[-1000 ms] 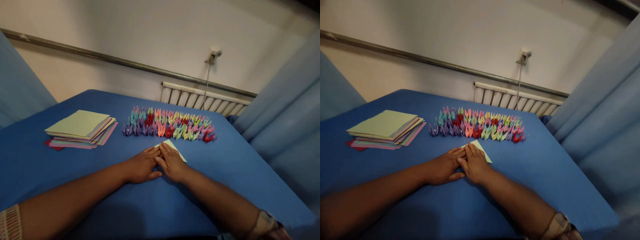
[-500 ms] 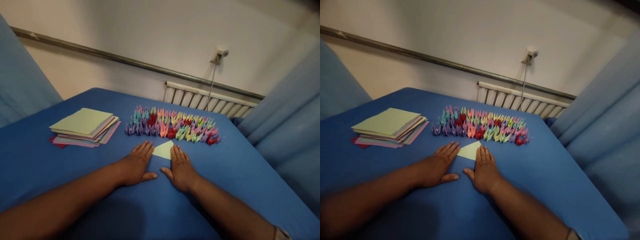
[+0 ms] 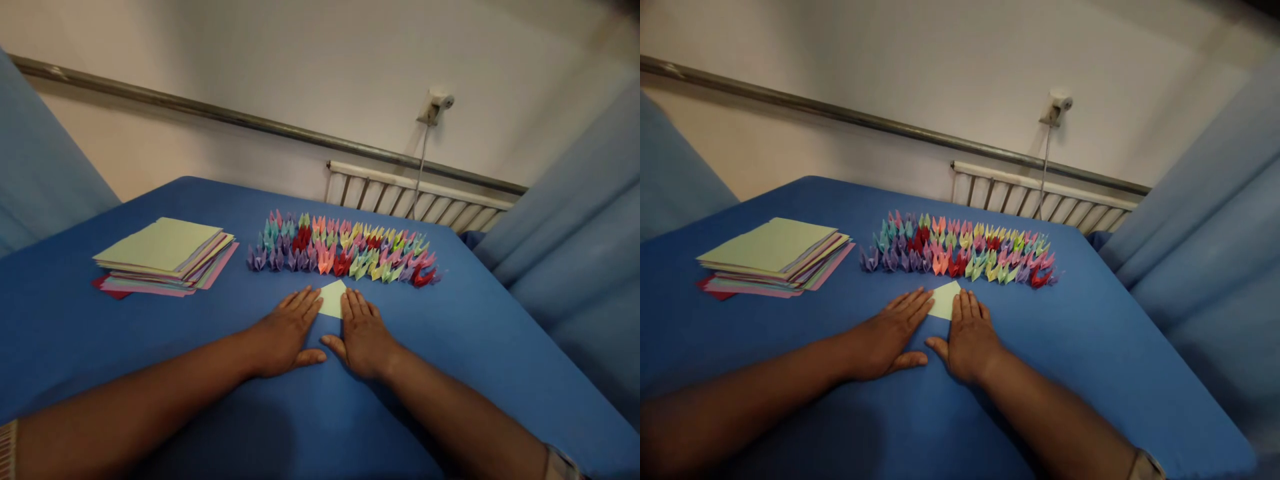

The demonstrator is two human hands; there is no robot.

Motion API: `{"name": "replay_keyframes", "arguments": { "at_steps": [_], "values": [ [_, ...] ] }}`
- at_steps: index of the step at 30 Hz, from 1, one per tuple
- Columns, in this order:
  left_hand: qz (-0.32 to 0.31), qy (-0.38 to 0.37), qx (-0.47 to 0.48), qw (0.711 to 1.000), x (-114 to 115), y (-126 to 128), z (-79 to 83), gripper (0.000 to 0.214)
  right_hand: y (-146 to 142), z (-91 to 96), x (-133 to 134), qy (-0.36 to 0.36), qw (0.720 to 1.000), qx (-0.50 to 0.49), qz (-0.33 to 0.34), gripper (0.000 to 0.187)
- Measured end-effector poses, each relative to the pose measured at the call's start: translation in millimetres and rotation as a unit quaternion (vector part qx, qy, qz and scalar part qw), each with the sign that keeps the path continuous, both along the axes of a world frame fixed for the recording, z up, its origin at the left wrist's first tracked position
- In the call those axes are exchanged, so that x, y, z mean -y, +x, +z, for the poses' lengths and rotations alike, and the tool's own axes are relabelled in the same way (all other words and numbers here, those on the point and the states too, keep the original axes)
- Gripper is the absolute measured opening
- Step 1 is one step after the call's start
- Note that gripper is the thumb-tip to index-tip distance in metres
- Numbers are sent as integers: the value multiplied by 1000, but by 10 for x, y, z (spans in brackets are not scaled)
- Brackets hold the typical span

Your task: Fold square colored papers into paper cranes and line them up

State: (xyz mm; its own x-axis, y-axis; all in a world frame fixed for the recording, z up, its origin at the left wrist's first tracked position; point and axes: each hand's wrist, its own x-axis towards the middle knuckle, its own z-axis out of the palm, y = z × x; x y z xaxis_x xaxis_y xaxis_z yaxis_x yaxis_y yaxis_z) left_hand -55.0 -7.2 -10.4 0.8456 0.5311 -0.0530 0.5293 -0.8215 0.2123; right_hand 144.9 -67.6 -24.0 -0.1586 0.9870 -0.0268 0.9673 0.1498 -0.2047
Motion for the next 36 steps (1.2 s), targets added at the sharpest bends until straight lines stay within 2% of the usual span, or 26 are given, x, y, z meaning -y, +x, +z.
{"name": "replay_keyframes", "arguments": {
  "at_steps": [3, 5, 9, 11, 13, 18, 22, 27, 29, 32, 36],
  "values": [
    [34, 13, 3, 999, -71, -71, -5, 95, 38, 33, -45, 9, 1000, 0, -24, 91],
    [40, 17, 6, 999, -90, -85, -10, 95, 31, 64, -87, 28, 1000, -6, -14, 88],
    [44, 15, -4, 999, -80, -59, 5, 95, -54, 108, -160, 27, 994, -33, 97, 82],
    [49, 10, -14, 999, -73, -50, 21, 96, -84, 106, -175, 6, 991, -45, 124, 81],
    [49, 11, -15, 999, -73, -55, 30, 95, -74, 90, -175, -4, 994, -46, 103, 83],
    [50, 20, -7, 999, -90, -91, 17, 95, 75, 47, -134, -6, 1000, -11, -2, 91],
    [49, 24, 10, 998, -79, -61, 28, 96, 138, 54, -133, 4, 998, 18, -56, 81],
    [-67, 1, 37, 997, -1, 3, 80, 89, 103, 75, -180, 42, 997, 14, -63, 57],
    [-84, -19, 24, 996, 20, -9, 92, 86, 106, 73, -186, 41, 997, 22, -65, 52],
    [-53, -18, -3, 998, 16, -66, 92, 88, 145, 87, -174, 29, 996, 42, -74, 51],
    [41, 10, -23, 999, -60, -139, 68, 94, 228, 177, -152, 19, 993, 88, -82, 43]
  ]
}}
